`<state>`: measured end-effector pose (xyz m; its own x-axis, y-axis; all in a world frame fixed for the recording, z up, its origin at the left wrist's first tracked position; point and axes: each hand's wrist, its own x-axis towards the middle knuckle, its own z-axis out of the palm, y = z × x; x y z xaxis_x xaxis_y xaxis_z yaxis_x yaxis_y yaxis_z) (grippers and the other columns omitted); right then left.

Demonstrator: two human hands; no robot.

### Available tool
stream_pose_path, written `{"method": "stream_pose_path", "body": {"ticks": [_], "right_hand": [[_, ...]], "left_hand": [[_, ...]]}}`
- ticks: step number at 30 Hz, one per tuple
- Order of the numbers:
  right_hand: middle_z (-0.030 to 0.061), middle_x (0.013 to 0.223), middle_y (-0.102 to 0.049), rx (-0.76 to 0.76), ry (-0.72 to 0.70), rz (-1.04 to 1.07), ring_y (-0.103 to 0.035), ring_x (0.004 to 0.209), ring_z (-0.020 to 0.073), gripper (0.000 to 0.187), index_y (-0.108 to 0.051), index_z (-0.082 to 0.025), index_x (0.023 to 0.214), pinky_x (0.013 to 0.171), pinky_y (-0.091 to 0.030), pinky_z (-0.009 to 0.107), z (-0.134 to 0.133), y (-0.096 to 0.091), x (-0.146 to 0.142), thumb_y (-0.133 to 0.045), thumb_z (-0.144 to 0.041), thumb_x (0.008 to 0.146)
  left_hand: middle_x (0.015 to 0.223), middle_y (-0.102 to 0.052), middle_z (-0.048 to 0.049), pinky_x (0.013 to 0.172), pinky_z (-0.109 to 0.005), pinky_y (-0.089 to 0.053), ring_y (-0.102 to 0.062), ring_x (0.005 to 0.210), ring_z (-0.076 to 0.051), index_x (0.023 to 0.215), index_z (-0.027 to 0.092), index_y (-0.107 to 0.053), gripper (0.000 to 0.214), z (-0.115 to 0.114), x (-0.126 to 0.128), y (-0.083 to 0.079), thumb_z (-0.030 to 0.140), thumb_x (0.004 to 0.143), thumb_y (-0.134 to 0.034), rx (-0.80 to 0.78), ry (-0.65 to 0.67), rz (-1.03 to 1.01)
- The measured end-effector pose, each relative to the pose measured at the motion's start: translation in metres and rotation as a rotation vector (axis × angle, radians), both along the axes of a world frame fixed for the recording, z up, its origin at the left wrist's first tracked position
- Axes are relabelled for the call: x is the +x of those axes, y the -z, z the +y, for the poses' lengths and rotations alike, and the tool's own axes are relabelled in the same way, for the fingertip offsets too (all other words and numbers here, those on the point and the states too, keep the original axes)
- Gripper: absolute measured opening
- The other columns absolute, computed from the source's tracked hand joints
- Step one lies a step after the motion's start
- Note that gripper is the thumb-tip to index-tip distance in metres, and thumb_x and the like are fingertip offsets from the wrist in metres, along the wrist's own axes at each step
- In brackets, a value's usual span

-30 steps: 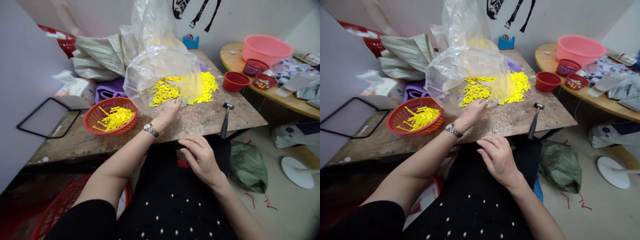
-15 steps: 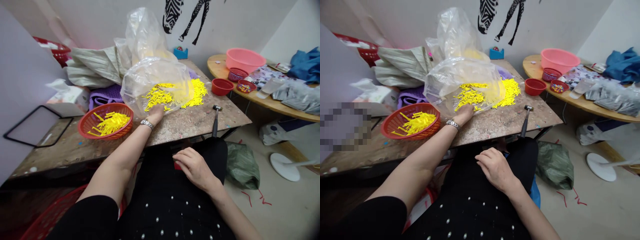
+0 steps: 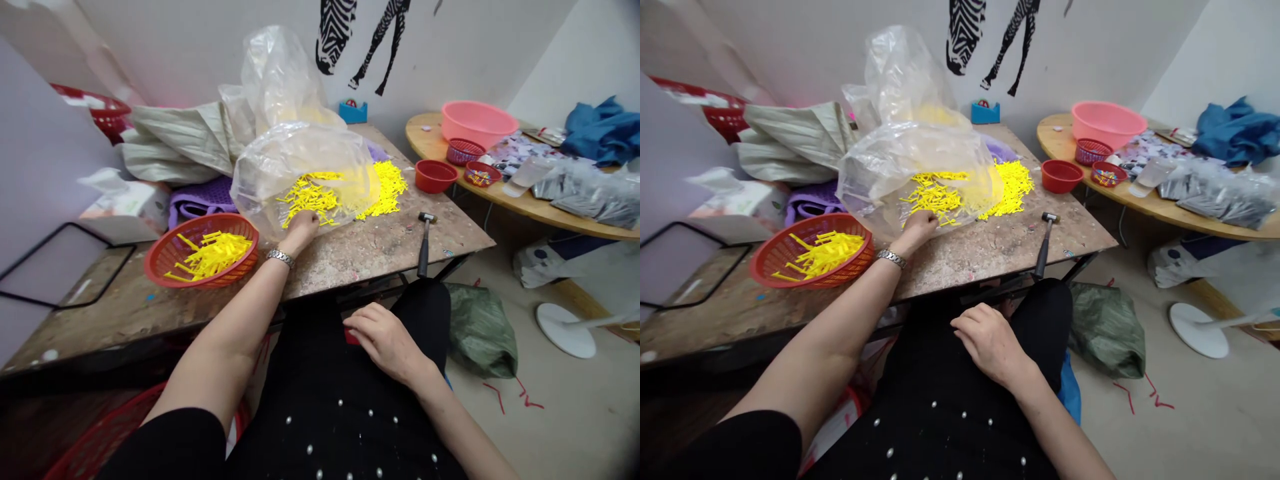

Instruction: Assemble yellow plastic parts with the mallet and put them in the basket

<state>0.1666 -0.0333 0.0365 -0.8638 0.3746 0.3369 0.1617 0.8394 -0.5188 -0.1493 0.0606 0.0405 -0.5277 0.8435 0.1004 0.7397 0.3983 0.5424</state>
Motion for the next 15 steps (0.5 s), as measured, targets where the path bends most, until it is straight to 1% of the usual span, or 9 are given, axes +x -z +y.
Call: {"method": "stream_pose_path", "body": {"ticks": [3, 6, 7, 9, 10, 11, 13, 15], "right_hand": [[0.0086, 0.102, -0.073, -0.009, 0.038, 0.03, -0.065, 0.095, 0.0208, 0.021, -0.07, -0.017, 0.109, 0.086, -0.057, 0.038, 0.006, 0.001, 0.001, -0.052, -0.019, 0.1], [0.0094, 0.107, -0.072, -0.056, 0.143, 0.131, -0.066, 0.101, 0.0211, 0.022, -0.069, -0.019, 0.113, 0.09, -0.057, 0.038, 0.017, 0.0, 0.001, -0.053, -0.018, 0.099], [0.0098, 0.11, -0.071, -0.086, 0.186, 0.182, -0.066, 0.104, 0.021, 0.024, -0.069, -0.019, 0.116, 0.092, -0.056, 0.039, 0.022, 0.0, 0.001, -0.053, -0.018, 0.099], [0.0107, 0.115, -0.069, -0.155, 0.272, 0.292, -0.066, 0.102, 0.0198, 0.028, -0.066, -0.02, 0.122, 0.094, -0.056, 0.039, 0.032, 0.0, 0.0, -0.052, -0.019, 0.098], [0.0112, 0.116, -0.068, -0.188, 0.313, 0.34, -0.067, 0.099, 0.0188, 0.029, -0.065, -0.02, 0.124, 0.091, -0.056, 0.038, 0.037, 0.001, -0.001, -0.052, -0.021, 0.098], [0.0116, 0.117, -0.067, -0.217, 0.351, 0.379, -0.067, 0.095, 0.0179, 0.031, -0.064, -0.02, 0.126, 0.088, -0.057, 0.036, 0.043, 0.001, -0.002, -0.052, -0.022, 0.098], [0.0117, 0.116, -0.068, -0.272, 0.412, 0.424, -0.067, 0.09, 0.0171, 0.032, -0.063, -0.02, 0.128, 0.081, -0.058, 0.033, 0.053, 0.001, -0.004, -0.053, -0.026, 0.097], [0.0112, 0.115, -0.069, -0.318, 0.438, 0.44, -0.068, 0.09, 0.0176, 0.034, -0.063, -0.02, 0.128, 0.08, -0.058, 0.033, 0.061, 0.001, -0.007, -0.055, -0.029, 0.096]], "left_hand": [[0.074, -0.063, -0.0049, 0.068, -0.027, -0.044, -0.059, 0.072, -0.017, 0.079, 0.015, -0.063, 0.014, -0.013, 0.006, -0.007, 0.02, 0.082, -0.051, 0.104, 0.044, -0.137], [0.071, -0.06, -0.0013, 0.057, -0.022, -0.043, -0.056, 0.062, -0.012, 0.084, 0.015, -0.061, 0.015, -0.03, 0.023, -0.013, 0.028, 0.083, -0.052, 0.174, 0.124, -0.318], [0.071, -0.06, -0.001, 0.054, -0.02, -0.042, -0.055, 0.059, -0.01, 0.083, 0.015, -0.061, 0.016, -0.037, 0.031, -0.015, 0.031, 0.082, -0.055, 0.197, 0.17, -0.427], [0.074, -0.062, -0.0018, 0.05, -0.018, -0.039, -0.053, 0.057, -0.008, 0.08, 0.015, -0.061, 0.021, -0.051, 0.049, -0.017, 0.034, 0.077, -0.067, 0.24, 0.307, -0.838], [0.076, -0.063, -0.0021, 0.049, -0.017, -0.039, -0.053, 0.056, -0.007, 0.078, 0.014, -0.061, 0.025, -0.057, 0.06, -0.018, 0.035, 0.073, -0.074, 0.226, 0.366, -1.015], [0.077, -0.064, -0.0019, 0.049, -0.016, -0.039, -0.053, 0.056, -0.006, 0.078, 0.014, -0.061, 0.029, -0.063, 0.07, -0.018, 0.036, 0.07, -0.079, 0.19, 0.408, -1.15], [0.074, -0.063, -0.0015, 0.049, -0.015, -0.039, -0.053, 0.055, -0.005, 0.078, 0.013, -0.063, 0.034, -0.073, 0.089, -0.017, 0.037, 0.068, -0.085, 0.086, 0.454, -1.33], [0.073, -0.063, -0.0025, 0.047, -0.015, -0.039, -0.055, 0.056, -0.006, 0.078, 0.012, -0.065, 0.035, -0.079, 0.105, -0.015, 0.038, 0.068, -0.087, 0.002, 0.505, -1.442]]}}
